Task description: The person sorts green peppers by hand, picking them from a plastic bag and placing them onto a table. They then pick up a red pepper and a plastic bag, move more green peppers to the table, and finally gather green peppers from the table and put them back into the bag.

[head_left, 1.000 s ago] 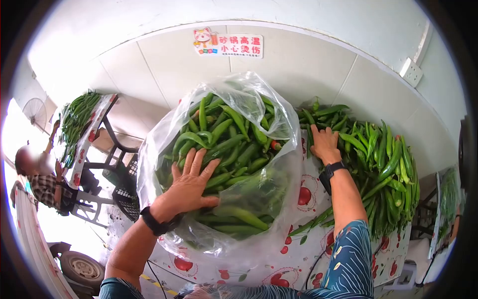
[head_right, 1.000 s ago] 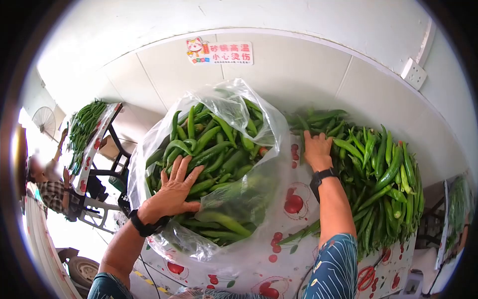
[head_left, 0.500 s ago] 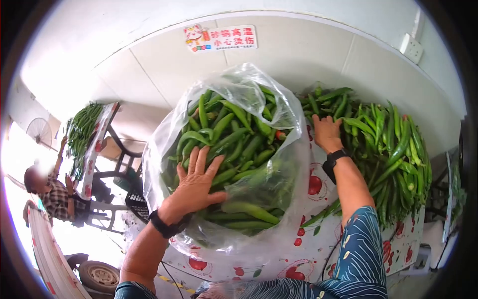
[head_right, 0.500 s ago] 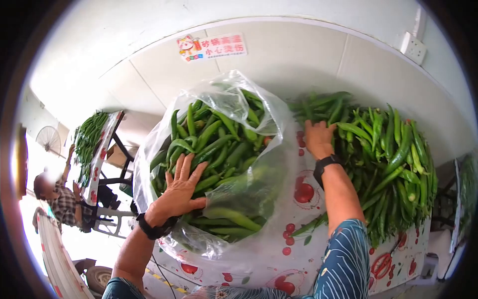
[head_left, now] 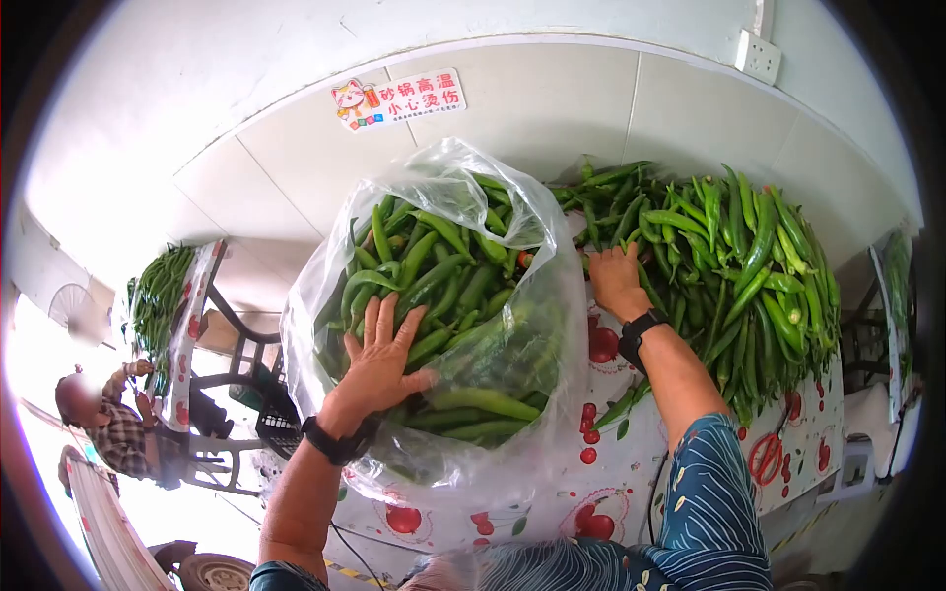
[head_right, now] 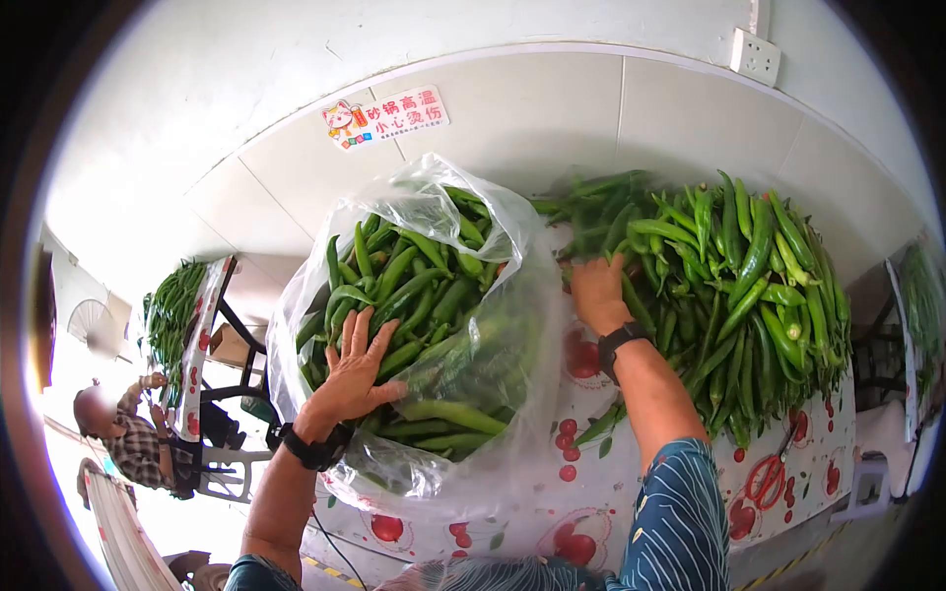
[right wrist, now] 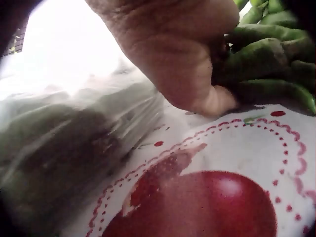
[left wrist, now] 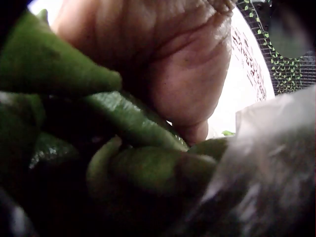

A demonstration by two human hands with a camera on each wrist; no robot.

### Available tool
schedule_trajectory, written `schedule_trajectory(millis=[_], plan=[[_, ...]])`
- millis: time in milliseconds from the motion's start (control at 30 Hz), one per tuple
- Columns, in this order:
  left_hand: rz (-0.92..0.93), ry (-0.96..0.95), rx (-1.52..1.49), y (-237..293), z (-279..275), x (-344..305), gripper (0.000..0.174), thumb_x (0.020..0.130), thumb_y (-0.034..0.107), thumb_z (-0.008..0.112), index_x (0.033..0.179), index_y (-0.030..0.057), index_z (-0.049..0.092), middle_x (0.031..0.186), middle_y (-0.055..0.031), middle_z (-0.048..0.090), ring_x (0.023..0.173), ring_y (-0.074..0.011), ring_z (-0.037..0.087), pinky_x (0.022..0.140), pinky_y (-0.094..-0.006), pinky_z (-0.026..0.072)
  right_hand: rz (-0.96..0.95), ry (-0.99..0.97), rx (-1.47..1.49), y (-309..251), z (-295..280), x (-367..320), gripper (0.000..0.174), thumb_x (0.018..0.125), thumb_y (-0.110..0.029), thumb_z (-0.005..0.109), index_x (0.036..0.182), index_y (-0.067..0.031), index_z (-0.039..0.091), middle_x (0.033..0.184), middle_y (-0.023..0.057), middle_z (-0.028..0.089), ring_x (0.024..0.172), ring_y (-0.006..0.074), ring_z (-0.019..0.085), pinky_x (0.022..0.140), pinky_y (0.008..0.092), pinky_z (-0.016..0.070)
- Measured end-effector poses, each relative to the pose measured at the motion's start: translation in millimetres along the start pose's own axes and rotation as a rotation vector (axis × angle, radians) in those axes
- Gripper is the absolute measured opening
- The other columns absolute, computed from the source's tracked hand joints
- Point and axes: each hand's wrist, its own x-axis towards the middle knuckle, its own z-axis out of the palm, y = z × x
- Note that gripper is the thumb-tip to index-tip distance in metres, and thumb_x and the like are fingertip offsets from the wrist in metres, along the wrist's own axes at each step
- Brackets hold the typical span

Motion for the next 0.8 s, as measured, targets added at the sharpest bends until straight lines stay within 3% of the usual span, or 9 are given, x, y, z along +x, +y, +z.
schedule_trajectory(millis=[333, 633, 800], plan=[[0.026, 0.061, 0.001, -4.0, 6.7, -0.2, 0.091, 0.074, 0.045, 0.070, 0.148, 0.0192, 0.023, 0.154, -0.0191, 0.003, 0.142, -0.0415, -0.001, 0.099, -0.0737, 0.0123, -0.116, -0.042, 0.032, -32.0, -22.1, -51.3, 0.026, 0.075, -0.018, 0.060, 0.099, -0.0082, 0.061, 0.094, 0.0099, 0.062, 0.097, 0.0274, 0.056, 0.098, 0.0535, 0.0282], [0.040, 0.093, -0.011, -8.1, 11.0, 0.9, 0.090, 0.075, 0.048, 0.069, 0.148, 0.0208, 0.024, 0.154, -0.0179, 0.003, 0.142, -0.0407, 0.001, 0.099, -0.0736, 0.0134, -0.197, 0.013, 0.066, -35.5, -46.5, -98.6, 0.013, 0.074, -0.013, 0.059, 0.085, -0.0109, 0.065, 0.082, 0.0078, 0.065, 0.086, 0.0245, 0.061, 0.092, 0.0493, 0.0319], [0.034, 0.086, -0.004, -6.5, 10.0, 0.6, 0.089, 0.076, 0.048, 0.068, 0.148, 0.0210, 0.024, 0.155, -0.0169, 0.003, 0.143, -0.0393, 0.000, 0.099, -0.0726, 0.0138, -0.281, -0.018, 0.158, -39.7, -59.0, -137.3, 0.015, 0.068, -0.009, 0.061, 0.083, -0.0067, 0.059, 0.079, 0.0100, 0.059, 0.084, 0.0268, 0.057, 0.093, 0.0447, 0.0329]])
